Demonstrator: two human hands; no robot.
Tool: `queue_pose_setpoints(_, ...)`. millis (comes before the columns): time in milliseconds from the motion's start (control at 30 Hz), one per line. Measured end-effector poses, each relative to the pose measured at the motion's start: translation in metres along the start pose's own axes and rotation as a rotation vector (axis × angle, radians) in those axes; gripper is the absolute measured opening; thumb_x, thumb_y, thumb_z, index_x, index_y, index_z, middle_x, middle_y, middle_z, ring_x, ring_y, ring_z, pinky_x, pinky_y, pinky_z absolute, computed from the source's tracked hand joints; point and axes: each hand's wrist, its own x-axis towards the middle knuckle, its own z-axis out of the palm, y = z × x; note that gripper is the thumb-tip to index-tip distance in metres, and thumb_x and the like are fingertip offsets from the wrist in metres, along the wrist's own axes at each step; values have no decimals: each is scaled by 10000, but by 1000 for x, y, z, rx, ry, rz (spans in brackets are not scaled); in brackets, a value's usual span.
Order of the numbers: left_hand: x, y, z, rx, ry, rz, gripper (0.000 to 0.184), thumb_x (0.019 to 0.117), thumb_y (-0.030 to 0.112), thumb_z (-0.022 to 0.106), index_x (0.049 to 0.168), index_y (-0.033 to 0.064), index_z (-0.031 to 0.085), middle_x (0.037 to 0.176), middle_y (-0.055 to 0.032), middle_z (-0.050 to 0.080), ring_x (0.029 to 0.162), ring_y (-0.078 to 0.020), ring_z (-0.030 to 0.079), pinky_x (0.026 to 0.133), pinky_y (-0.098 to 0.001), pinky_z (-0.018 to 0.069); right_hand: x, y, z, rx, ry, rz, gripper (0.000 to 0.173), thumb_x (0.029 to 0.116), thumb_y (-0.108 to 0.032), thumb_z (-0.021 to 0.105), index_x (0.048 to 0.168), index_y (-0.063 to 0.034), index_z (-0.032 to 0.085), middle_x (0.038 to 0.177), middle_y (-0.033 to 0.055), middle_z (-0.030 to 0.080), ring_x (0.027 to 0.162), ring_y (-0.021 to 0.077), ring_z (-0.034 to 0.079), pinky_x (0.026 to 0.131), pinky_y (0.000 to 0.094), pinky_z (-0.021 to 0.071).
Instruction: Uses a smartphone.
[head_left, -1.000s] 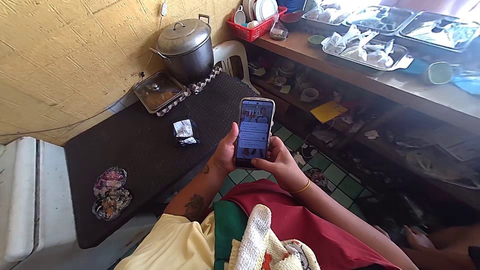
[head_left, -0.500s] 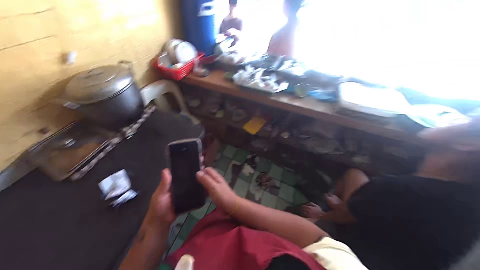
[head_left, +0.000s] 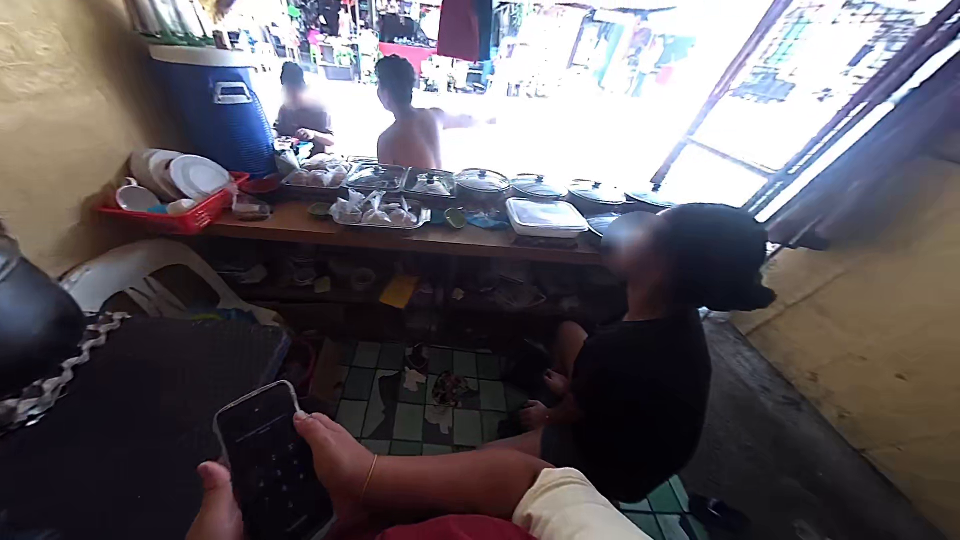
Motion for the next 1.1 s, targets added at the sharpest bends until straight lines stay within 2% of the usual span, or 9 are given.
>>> queue_pose_setpoints(67,-3,-3,-6,-79,-47,11,634,1028,604,10,1324,264,456,1095,173,732,1046,22,689,923,-258,602,0,-2,0,7,6,9,539,1132,-433,244,1420,-16,428,1245,189,594,1088,251,633,944,452,535)
queue_pose_setpoints(167,-8,-6,-17,-231,-167,-37,548,1024,668,187,1303,325,512,1167,155,731,1140,-30,675,992,-326,583,0,-2,0,9,29,9,546,1133,-429,238,1411,-15,459,1240,183,601,1097,246,629,952,454,528)
queue_pose_setpoints(233,-11,-13,-27,-261,-248,-139,563,1009,698,257,1330,321,525,1221,100,722,1186,-113,669,999,-410,579,3,0,-1,24,67,-15,528,1133,-422,243,1384,-19,475,1203,169,611,1067,234,636,932,443,536)
queue_pose_setpoints(333,-11,-30,-41,-260,-371,-250,630,986,726,344,1430,287,424,1328,-7,660,1236,-276,641,944,-575,571,6,2,-1,47,114,-32,505,1133,-418,257,1381,-29,461,1193,162,610,1043,229,643,915,434,544)
queue_pose_setpoints(467,-20,-30,-49,-302,-360,-252,570,1030,667,267,1441,295,400,1334,-7,668,1213,-273,664,932,-537,595,4,12,3,16,107,-58,423,1132,-375,313,1324,-32,469,1108,135,615,962,195,648,862,398,558)
queue_pose_setpoints(633,-25,-32,-68,-357,-365,-302,578,991,679,415,1436,315,480,1356,-53,662,1200,-314,669,945,-532,589,2,29,14,-66,63,-163,362,1133,-296,332,1314,-12,463,1068,115,621,924,145,653,856,353,566)
queue_pose_setpoints(833,-31,-37,-82,-424,-323,-298,572,1060,576,360,1457,183,481,1341,-146,650,1155,-341,685,901,-515,612,1,48,14,-132,-40,-180,499,1119,-331,290,1465,17,379,1263,166,612,1101,172,648,970,381,551)
queue_pose_setpoints(900,-33,-38,-86,-462,-356,-292,592,1048,583,394,1468,173,469,1359,-162,635,1168,-352,677,922,-517,604,1,53,11,-80,-86,-128,515,1120,-366,271,1475,-8,372,1277,168,626,1133,197,655,992,398,549)
queue_pose_setpoints(1100,-33,-34,-86,-439,-343,-298,601,1094,524,185,1496,131,397,1357,-187,624,1159,-360,677,914,-509,609,-14,55,7,-48,-167,-6,510,1120,-369,206,1427,-25,422,1235,138,665,1118,219,674,960,430,567)
